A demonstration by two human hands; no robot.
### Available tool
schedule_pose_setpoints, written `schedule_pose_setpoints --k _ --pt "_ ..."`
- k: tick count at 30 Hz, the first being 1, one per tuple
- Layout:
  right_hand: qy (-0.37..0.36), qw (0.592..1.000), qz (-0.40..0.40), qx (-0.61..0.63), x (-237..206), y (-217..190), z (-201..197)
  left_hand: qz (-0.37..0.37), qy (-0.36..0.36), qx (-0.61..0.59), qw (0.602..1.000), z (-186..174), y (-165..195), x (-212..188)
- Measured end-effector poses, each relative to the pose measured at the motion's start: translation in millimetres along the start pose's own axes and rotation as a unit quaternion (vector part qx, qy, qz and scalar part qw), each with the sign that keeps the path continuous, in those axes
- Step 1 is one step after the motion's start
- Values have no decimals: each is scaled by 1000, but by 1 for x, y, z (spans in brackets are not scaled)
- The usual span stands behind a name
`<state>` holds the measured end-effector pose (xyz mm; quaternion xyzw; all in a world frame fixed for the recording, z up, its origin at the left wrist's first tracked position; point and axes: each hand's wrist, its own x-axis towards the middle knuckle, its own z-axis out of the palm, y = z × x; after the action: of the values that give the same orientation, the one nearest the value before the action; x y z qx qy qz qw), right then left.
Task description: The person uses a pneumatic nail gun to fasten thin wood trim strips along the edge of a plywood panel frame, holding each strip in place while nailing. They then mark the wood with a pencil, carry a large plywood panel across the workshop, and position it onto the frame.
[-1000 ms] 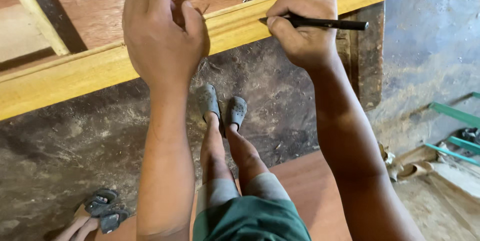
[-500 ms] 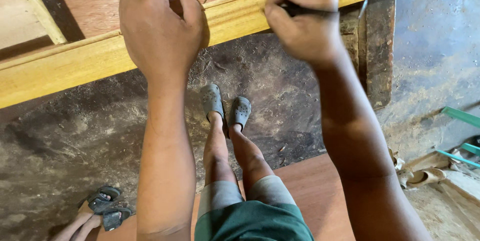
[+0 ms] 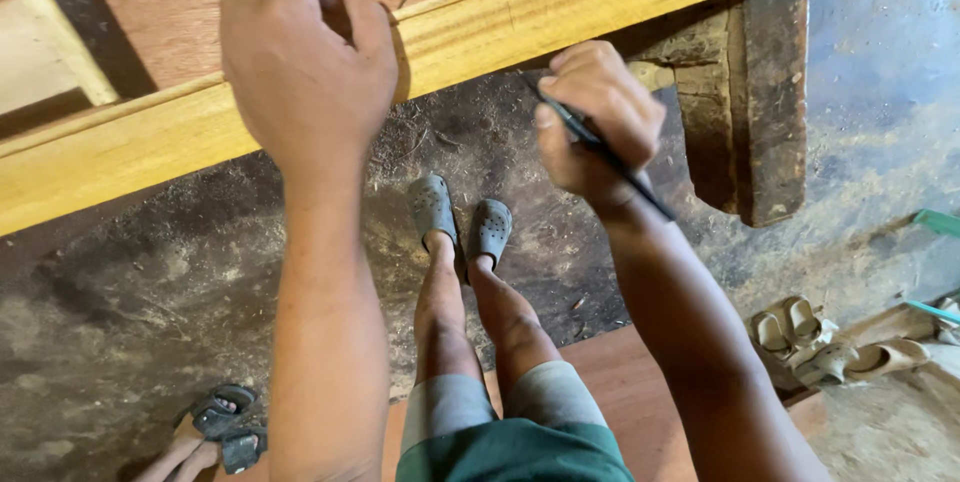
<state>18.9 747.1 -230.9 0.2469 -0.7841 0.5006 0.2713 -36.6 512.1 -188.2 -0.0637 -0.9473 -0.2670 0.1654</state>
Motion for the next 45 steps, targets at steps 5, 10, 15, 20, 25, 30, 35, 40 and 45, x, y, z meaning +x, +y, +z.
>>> schedule_pose_setpoints --k 5,10,15,20,25,30,35,40,45 --pt "12 999 -35 -25 -8 -2 6 16 17 -14 1000 -2 3 -5" --pt "7 997 -59 -40 -5 1 7 12 23 -33 999 -3 5 -6" --pt "4 996 -71 -50 -10 3 8 16 30 -30 999 -3 6 -6" --pt "-4 993 -90 -73 -26 22 11 14 28 -28 999 -2 5 -6" --pt "-21 986 -97 -135 -50 49 31 9 25 -22 999 1 1 -8" --pt "-43 994 19 -100 -85 16 35 18 45 18 999 5 -4 -6" --pt "-73 988 100 -88 -69 -44 44 -66 90 -248 962 7 -16 -4" --pt "-97 986 124 -45 -10 -103 100 14 151 -268 951 -48 -81 -23" --pt "-127 988 91 -13 46 -136 167 -71 109 -115 985 -149 -201 -40"
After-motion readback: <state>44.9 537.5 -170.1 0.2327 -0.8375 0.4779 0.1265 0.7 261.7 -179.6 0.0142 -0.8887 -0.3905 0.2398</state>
